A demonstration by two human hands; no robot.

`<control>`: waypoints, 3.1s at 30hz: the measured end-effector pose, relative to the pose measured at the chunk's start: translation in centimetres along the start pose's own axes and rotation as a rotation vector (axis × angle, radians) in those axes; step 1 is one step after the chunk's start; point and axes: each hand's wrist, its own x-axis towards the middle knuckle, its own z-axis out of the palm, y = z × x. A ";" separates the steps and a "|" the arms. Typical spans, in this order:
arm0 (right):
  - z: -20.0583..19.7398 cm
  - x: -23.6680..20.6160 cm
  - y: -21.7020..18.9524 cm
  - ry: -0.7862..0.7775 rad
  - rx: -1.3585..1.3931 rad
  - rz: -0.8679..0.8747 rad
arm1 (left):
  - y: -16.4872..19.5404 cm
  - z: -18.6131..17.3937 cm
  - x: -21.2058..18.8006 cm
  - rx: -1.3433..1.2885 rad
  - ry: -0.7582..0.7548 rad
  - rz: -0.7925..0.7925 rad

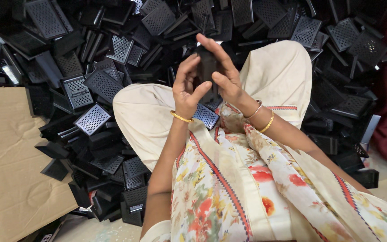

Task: The person sits on the floor among large piles of black plastic grater-like components. They take parts from a cardboard box, turn each part over in their hands to view its perforated faces, and place it onto the surrounding pile, handling the parts one at a time.

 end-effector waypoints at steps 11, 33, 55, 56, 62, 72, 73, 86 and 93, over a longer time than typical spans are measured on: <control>0.0 0.2 -1.6 0.062 0.104 -0.086 | 2.4 1.5 0.2 0.332 -0.050 0.149; -0.8 0.3 -2.7 0.074 0.077 -0.145 | 4.8 2.4 0.8 0.319 -0.020 0.235; 0.4 1.3 -2.7 0.432 0.285 -0.189 | 7.0 3.9 1.5 0.734 -0.196 0.303; 0.3 1.4 -2.6 0.471 0.317 -0.180 | 6.8 4.1 1.4 0.767 -0.192 0.308; -0.7 1.7 -1.9 0.499 0.334 0.014 | 5.2 3.7 0.6 0.860 -0.006 0.334; -5.3 0.0 0.0 0.258 -0.024 0.372 | 3.0 -0.4 -0.5 0.295 0.094 -0.123; -5.9 -0.2 0.6 0.255 -0.060 0.404 | 2.1 -0.7 -0.5 0.191 0.096 -0.118; -8.0 -4.0 9.5 -0.656 -1.146 0.717 | -1.8 -10.4 -5.3 0.298 -0.123 -0.671; -9.0 -3.4 7.1 -0.793 -1.013 0.744 | -2.9 -6.1 -8.2 1.055 -0.501 -0.325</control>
